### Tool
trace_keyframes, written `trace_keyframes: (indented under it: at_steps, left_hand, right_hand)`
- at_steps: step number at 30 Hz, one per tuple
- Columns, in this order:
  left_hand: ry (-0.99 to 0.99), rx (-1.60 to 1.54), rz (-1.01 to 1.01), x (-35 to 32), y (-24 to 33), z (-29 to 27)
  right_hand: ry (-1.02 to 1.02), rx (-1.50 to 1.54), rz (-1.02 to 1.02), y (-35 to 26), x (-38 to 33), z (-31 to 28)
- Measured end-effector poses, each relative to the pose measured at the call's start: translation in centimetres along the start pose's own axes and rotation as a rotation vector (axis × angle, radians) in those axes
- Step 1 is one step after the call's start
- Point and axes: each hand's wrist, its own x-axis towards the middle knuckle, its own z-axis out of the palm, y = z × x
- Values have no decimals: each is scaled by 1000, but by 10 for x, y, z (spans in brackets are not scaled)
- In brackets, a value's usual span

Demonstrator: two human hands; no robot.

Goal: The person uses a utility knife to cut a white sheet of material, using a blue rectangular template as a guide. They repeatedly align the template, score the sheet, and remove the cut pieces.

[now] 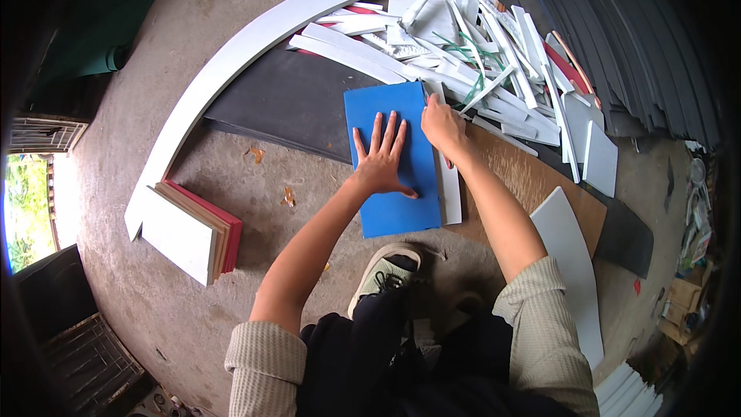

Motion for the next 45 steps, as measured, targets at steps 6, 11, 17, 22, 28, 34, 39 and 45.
trace_keyframes:
  at_steps: [6, 11, 17, 22, 28, 34, 39, 45]
  left_hand:
    - [91, -27, 14, 2, 2, 7]
    - [96, 12, -25, 3, 2, 7]
    - [16, 76, -66, 3, 8, 2]
    - [-53, 112, -87, 2, 13, -2]
    - [11, 118, -60, 5, 15, 3]
    - [-42, 92, -88, 5, -1, 5]
    - [106, 20, -20, 5, 4, 12]
    - [152, -12, -1, 2, 6, 12]
  right_hand:
    - [-237, 74, 196, -7, -20, -19]
    - [-276, 60, 192, 5, -118, -16]
    - [-190, 44, 176, 27, -236, 10]
    - [-130, 52, 207, 37, -277, 35]
    - [11, 67, 178, 47, -282, 55]
    - [141, 61, 18, 34, -237, -8]
    - [122, 137, 109, 10, -99, -33]
    - [41, 36, 107, -4, -18, -7]
